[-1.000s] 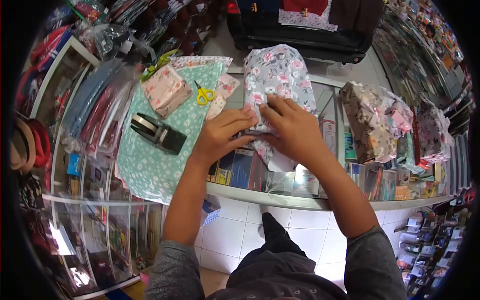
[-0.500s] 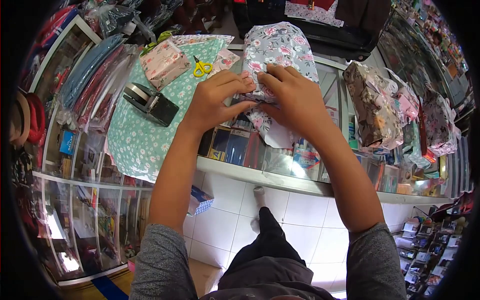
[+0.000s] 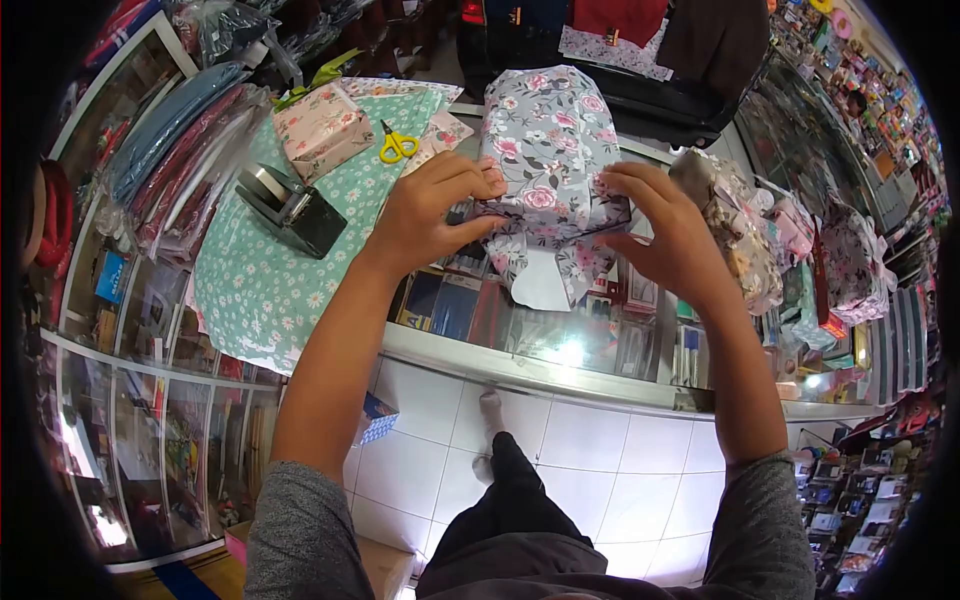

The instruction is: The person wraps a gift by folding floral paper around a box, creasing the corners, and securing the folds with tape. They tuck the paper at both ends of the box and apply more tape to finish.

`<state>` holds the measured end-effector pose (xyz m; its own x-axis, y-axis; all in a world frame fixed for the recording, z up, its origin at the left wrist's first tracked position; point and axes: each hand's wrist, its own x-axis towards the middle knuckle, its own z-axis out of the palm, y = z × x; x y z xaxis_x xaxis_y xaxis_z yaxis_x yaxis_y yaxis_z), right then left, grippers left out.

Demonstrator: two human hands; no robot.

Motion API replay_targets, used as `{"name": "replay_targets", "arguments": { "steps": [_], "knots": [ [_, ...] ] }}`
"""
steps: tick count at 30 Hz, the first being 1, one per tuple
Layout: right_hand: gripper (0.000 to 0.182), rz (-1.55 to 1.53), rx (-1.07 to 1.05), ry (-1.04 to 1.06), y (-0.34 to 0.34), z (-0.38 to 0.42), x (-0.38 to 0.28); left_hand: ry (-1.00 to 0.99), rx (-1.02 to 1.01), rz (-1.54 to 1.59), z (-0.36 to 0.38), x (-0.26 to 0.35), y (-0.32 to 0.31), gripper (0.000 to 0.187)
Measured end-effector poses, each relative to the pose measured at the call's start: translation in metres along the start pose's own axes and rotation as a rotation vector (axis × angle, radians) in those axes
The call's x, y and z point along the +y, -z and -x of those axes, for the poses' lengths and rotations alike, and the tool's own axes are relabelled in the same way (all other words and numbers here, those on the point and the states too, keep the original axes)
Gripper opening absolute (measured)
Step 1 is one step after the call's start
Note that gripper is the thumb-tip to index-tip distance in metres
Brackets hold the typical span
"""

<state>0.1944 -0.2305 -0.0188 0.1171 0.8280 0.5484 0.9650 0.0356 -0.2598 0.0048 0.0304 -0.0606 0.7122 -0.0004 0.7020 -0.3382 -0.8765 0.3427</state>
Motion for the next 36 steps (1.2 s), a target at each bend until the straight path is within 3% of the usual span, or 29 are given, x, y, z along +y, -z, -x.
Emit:
{"name": "replay_targets", "arguments": {
  "steps": [5,8,10,11,14,17,22,25,27,32,36],
  "knots": [
    [0.053,0.018,0.139,0.083,-0.024,0.006,0.009,-0.111,-0.006,-0.094,-0.008,0.007,0.001,0.035],
    [0.05,-0.091,0.158,-0.048,-0.031,0.01,0.015,0.023,0.038,0.15,-0.006,0.012,-0.004,0.025],
    [0.037,-0.008,0.165,0.141,-0.03,0.008,0.016,-0.014,0.008,0.078,-0.002,0.01,-0.003,0.022],
    [0.037,-0.008,0.171,0.139,-0.029,0.008,0.016,-0.047,-0.015,0.008,-0.001,0.009,-0.003,0.02],
    [0.009,0.039,0.094,0.227,-0.028,0.009,0.012,-0.119,-0.065,-0.017,-0.004,0.006,-0.004,0.016],
    [0.018,0.102,0.069,0.22,-0.037,0.012,0.013,-0.161,-0.154,-0.044,-0.004,0.007,-0.001,0.016],
    [0.015,0.236,-0.05,0.221,-0.028,0.013,0.005,-0.079,-0.349,-0.053,-0.011,0.028,0.014,0.031],
    [0.021,0.152,-0.144,0.155,-0.016,0.013,-0.003,-0.107,-0.337,-0.063,-0.01,0.025,0.013,0.036],
    [0.035,0.123,-0.158,0.16,-0.014,0.013,-0.003,-0.12,-0.33,-0.076,-0.01,0.025,0.011,0.037],
    [0.042,0.083,-0.172,0.155,-0.011,0.013,-0.003,-0.163,-0.309,-0.148,-0.006,0.023,0.008,0.038],
    [0.045,0.1,-0.186,0.168,-0.011,0.013,0.0,-0.169,-0.309,-0.163,-0.005,0.023,0.008,0.025]
  ]
}}
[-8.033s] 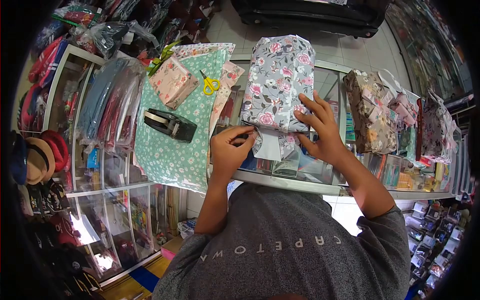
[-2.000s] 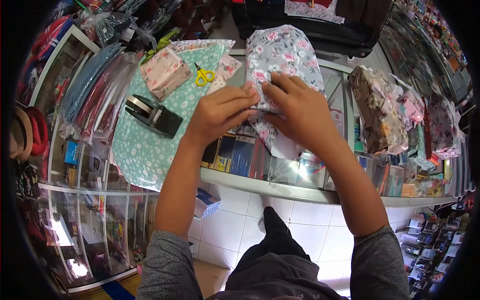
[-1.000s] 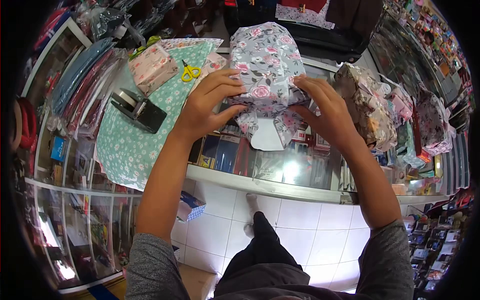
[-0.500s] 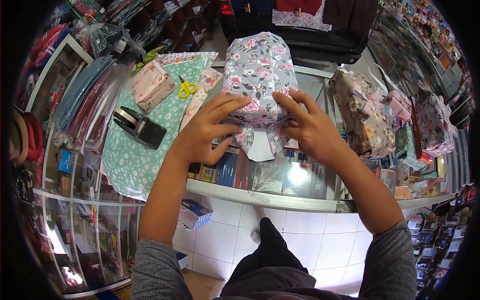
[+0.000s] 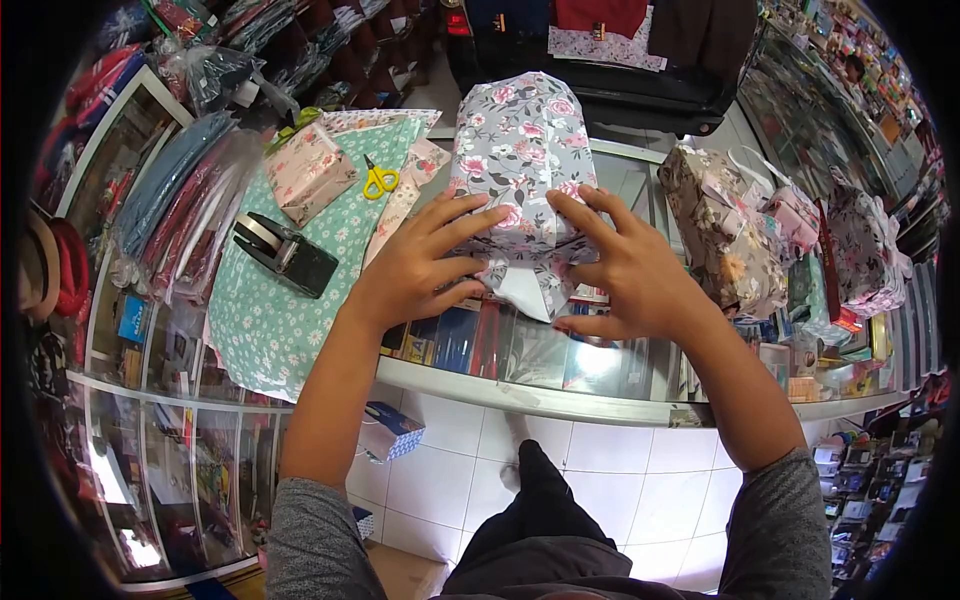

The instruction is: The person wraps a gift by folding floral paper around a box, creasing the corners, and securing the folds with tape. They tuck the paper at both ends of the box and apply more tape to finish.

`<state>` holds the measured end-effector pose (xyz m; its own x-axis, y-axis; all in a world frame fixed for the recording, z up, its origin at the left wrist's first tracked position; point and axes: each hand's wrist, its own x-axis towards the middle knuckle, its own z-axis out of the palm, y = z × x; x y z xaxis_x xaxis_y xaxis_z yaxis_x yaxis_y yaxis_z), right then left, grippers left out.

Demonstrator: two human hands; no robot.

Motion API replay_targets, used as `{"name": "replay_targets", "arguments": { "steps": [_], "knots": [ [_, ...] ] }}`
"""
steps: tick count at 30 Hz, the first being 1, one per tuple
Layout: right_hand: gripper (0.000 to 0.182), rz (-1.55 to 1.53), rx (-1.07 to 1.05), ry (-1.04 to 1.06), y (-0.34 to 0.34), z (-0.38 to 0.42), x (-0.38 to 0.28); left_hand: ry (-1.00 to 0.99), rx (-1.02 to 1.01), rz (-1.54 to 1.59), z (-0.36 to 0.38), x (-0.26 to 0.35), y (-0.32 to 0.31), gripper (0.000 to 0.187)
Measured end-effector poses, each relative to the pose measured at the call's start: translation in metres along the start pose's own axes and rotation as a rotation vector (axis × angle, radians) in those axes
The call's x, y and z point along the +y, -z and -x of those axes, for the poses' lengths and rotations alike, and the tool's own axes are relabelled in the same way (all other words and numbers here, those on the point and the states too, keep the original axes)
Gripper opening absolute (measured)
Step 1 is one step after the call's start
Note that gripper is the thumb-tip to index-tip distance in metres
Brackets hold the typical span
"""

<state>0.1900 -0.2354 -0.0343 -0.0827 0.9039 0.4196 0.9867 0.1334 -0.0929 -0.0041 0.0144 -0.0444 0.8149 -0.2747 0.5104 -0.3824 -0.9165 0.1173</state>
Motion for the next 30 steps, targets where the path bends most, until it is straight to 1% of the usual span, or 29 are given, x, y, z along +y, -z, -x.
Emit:
{"name": "replay_targets", "arguments": {
  "steps": [1,2,4,6,7,9,10,12,16,18,22,30],
  "knots": [
    [0.045,0.002,0.001,-0.001,0.0,0.0,0.0,0.004,0.005,0.005,0.0,0.0,0.0,0.021],
    [0.046,0.007,0.008,0.005,0.0,0.0,0.0,0.003,0.007,0.005,0.0,0.0,0.0,0.021],
    [0.047,0.011,0.013,0.011,-0.002,0.001,-0.001,0.014,0.014,0.039,0.0,-0.001,0.0,0.012],
    [0.039,0.03,0.053,0.004,-0.004,0.0,-0.002,0.027,0.008,0.049,0.0,-0.001,0.0,0.013],
    [0.039,0.029,0.054,0.005,-0.007,0.0,-0.002,0.039,0.0,0.06,0.0,-0.001,0.0,0.014],
    [0.025,0.085,0.125,-0.003,-0.014,0.0,-0.001,0.043,0.012,0.073,0.001,-0.001,-0.001,0.014],
    [0.025,0.086,0.127,-0.001,-0.015,-0.001,-0.001,0.045,0.025,0.085,0.001,-0.002,-0.002,0.014],
    [0.015,0.049,0.199,-0.027,-0.017,-0.002,-0.003,0.054,0.031,0.09,0.001,-0.002,-0.003,0.014],
    [0.014,0.033,0.232,-0.04,-0.017,-0.003,-0.003,0.102,0.07,0.162,-0.002,0.003,-0.001,0.017],
    [0.015,-0.041,0.202,-0.073,-0.021,-0.001,-0.001,0.091,0.082,0.15,-0.002,0.001,-0.003,0.019],
    [0.013,-0.073,0.214,-0.078,-0.021,-0.002,0.0,0.047,0.138,0.103,-0.001,-0.004,-0.008,0.023],
    [0.01,-0.148,0.306,-0.061,-0.02,-0.004,0.002,0.033,0.216,0.061,-0.006,-0.001,-0.007,0.019]
  ]
}}
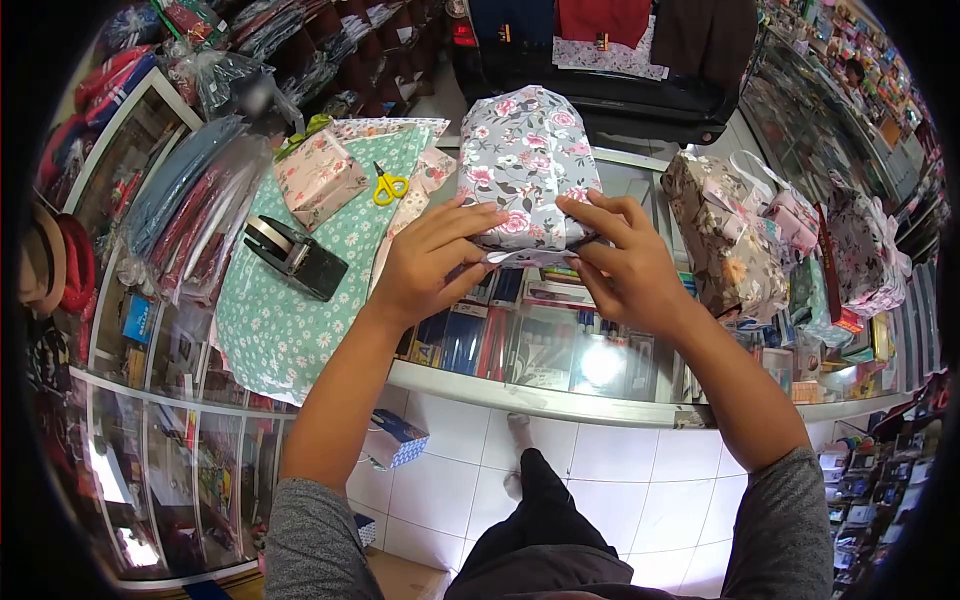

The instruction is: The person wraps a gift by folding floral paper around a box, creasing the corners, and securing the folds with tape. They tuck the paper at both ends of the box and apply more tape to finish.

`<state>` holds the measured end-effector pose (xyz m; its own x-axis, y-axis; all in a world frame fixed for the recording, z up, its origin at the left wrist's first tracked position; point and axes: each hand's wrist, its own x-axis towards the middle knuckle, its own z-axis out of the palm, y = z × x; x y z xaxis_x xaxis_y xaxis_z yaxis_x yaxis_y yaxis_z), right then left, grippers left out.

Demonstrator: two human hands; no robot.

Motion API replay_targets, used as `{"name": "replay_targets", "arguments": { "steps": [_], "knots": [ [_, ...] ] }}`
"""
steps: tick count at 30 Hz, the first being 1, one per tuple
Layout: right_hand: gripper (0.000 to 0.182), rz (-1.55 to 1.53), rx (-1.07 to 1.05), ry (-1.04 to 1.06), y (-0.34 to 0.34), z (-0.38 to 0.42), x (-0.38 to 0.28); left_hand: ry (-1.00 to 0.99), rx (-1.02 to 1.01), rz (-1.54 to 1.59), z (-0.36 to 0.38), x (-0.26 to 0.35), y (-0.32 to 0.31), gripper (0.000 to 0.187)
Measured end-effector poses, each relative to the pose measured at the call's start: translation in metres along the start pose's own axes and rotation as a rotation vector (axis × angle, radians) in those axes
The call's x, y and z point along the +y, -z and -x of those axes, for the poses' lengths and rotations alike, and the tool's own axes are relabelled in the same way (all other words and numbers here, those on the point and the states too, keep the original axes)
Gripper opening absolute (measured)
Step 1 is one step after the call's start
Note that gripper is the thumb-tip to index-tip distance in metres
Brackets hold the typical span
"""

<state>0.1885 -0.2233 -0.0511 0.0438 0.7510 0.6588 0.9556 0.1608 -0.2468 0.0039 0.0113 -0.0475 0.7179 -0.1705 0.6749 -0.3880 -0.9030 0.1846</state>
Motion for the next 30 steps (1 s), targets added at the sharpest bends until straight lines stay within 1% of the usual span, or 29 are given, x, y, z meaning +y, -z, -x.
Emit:
{"name": "replay_targets", "arguments": {
  "steps": [4,7,9,13,19,21,23,24,30],
  "knots": [
    [0.009,0.057,0.011,0.023,0.002,-0.001,-0.001,0.008,0.019,-0.009,-0.002,0.004,0.0,0.015],
    [0.013,-0.009,0.034,-0.034,-0.004,0.001,-0.003,0.004,0.048,-0.018,0.002,0.0,-0.004,0.01],
    [0.019,0.057,0.06,-0.005,-0.007,0.0,-0.004,0.0,0.061,-0.021,0.001,-0.001,-0.005,0.009],
    [0.023,0.119,0.077,0.02,-0.008,0.0,-0.002,0.012,0.079,-0.022,0.0,0.001,-0.005,0.007],
    [0.022,0.068,0.083,0.032,-0.005,-0.001,-0.002,0.056,0.093,0.063,0.0,-0.001,-0.005,0.009],
    [0.021,0.011,0.121,0.032,-0.006,-0.002,0.0,0.065,0.106,0.069,0.001,-0.001,-0.006,0.011],
    [0.02,0.026,0.142,0.036,-0.008,-0.002,0.001,0.077,0.117,0.078,0.001,0.0,-0.006,0.013],
    [0.019,0.04,0.166,0.041,-0.009,-0.002,0.002,0.068,0.123,0.077,0.001,-0.001,-0.006,0.014],
    [0.021,0.058,0.148,0.071,-0.007,-0.002,0.004,0.013,0.138,0.069,0.002,-0.005,-0.008,0.017]
  ]
}}
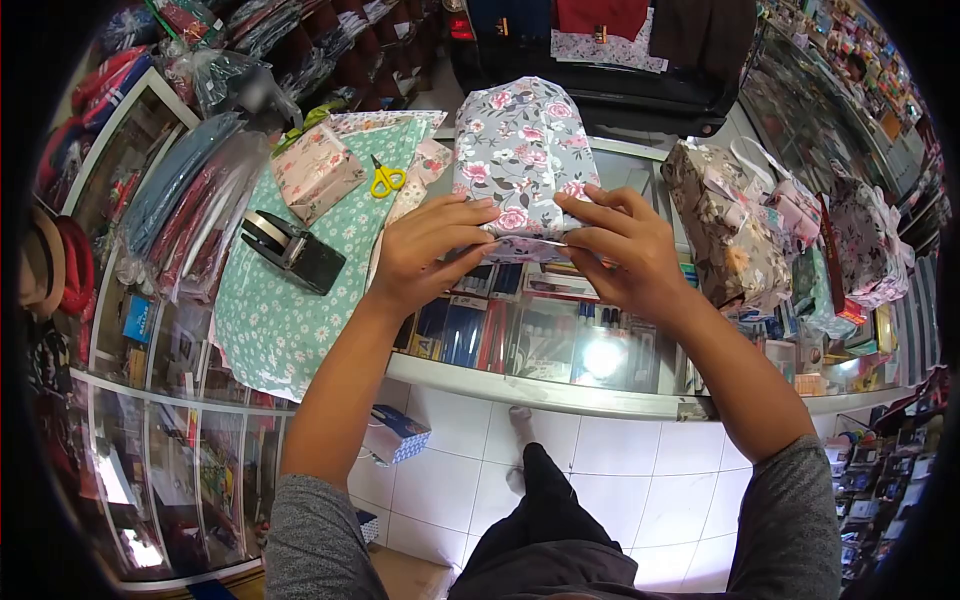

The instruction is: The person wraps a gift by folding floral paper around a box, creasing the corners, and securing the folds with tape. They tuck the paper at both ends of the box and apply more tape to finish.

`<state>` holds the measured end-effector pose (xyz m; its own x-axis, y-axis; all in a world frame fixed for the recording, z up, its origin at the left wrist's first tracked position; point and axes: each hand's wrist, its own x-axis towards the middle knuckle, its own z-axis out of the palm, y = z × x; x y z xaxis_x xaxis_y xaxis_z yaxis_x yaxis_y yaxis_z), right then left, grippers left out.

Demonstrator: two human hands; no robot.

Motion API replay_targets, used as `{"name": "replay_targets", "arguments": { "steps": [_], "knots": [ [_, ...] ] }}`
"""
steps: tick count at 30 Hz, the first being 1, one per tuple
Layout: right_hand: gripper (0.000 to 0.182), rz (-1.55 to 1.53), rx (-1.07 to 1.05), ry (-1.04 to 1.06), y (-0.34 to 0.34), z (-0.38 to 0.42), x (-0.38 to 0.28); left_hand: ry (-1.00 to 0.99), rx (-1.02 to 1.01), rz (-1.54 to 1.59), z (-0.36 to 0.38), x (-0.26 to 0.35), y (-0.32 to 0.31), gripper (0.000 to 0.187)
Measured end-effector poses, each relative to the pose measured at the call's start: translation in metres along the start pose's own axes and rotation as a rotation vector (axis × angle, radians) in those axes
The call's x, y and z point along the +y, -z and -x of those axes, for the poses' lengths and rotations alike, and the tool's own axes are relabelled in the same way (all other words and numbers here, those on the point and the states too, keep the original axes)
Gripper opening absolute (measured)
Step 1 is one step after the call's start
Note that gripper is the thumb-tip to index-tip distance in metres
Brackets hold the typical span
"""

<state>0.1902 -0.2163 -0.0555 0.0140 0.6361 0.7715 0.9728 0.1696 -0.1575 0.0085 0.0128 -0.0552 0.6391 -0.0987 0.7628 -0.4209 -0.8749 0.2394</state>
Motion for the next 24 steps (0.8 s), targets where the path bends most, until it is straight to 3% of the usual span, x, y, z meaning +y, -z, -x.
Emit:
{"name": "replay_targets", "arguments": {
  "steps": [14,20,24],
  "knots": [
    [0.02,-0.074,0.049,-0.033,-0.0009,0.0,0.0011,-0.05,-0.021,-0.015,-0.0026,0.0013,0.002,0.021],
    [0.021,-0.068,0.055,-0.016,-0.0019,0.0003,0.0015,0.065,0.019,0.07,0.0011,0.0001,-0.0011,0.028],
    [0.021,-0.071,0.052,-0.012,-0.0014,0.0001,0.0017,0.028,-0.075,-0.025,-0.0056,0.0089,0.005,0.035]
  ]
}}
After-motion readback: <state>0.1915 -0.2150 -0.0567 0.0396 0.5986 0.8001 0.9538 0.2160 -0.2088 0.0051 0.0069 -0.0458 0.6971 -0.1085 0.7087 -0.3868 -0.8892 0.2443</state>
